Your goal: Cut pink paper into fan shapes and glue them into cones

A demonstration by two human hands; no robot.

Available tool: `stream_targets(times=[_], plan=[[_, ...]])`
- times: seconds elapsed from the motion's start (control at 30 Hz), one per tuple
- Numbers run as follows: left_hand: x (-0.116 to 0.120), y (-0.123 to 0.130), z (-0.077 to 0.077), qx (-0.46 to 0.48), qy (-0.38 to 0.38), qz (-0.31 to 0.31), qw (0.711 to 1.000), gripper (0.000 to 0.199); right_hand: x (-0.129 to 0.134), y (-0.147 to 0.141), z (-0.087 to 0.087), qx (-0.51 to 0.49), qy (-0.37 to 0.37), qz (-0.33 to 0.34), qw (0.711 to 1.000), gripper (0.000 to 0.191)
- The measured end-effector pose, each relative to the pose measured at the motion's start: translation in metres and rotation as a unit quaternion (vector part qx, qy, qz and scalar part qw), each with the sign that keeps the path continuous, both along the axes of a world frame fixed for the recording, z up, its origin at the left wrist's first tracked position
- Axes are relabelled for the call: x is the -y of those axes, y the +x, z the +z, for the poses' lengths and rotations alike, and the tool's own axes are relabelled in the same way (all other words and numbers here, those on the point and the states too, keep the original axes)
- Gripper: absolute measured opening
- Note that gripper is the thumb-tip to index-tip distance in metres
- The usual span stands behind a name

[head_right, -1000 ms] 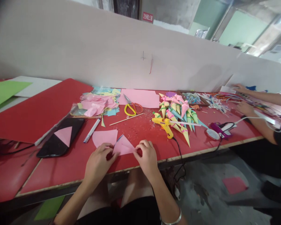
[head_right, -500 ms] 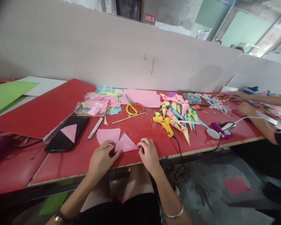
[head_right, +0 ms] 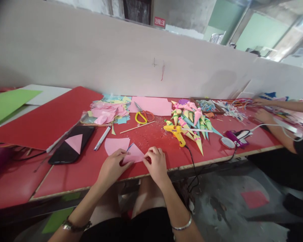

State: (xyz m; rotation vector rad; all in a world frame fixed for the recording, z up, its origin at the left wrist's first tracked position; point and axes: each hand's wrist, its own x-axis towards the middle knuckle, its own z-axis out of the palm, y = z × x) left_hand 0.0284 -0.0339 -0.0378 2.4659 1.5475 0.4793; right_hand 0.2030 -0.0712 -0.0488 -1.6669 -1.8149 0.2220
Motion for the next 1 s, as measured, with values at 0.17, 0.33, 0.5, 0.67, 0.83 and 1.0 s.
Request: stream_targets(times=[0.17,0.33,0.5,0.67,0.83,1.0], plan=[[0.000,0.000,0.001,-0.024,0.005,0.017,1.000,0.022,0.001,-0.001,0.000,0.015,0.000,-0.009,1.000,0.010],[0.002,-0.001,0.004,-0.045,0.010,0.020,0.999,0.026,0.001,-0.002,-0.001,0.025,0.005,-0.015,1.000,0.010],[0.006,-0.009,0.001,-0.038,0.010,0.016,0.999,0.021,-0.001,-0.001,-0.003,0.023,-0.004,-0.014,1.000,0.011],[0.006,-0.009,0.005,-0.071,0.120,-0.035,0.990,0.028,-0.002,-0.001,-0.001,0.032,-0.016,-0.020,0.999,0.010],[0.002,-0.007,0.016,-0.201,0.164,-0.247,0.934,0.049,-0.001,-0.001,0.000,0.043,-0.020,-0.020,0.999,0.010],[0.009,-0.028,0.017,-0.213,0.144,-0.256,0.932,0.048,-0.002,-0.002,0.001,0.034,-0.018,-0.018,0.999,0.011]])
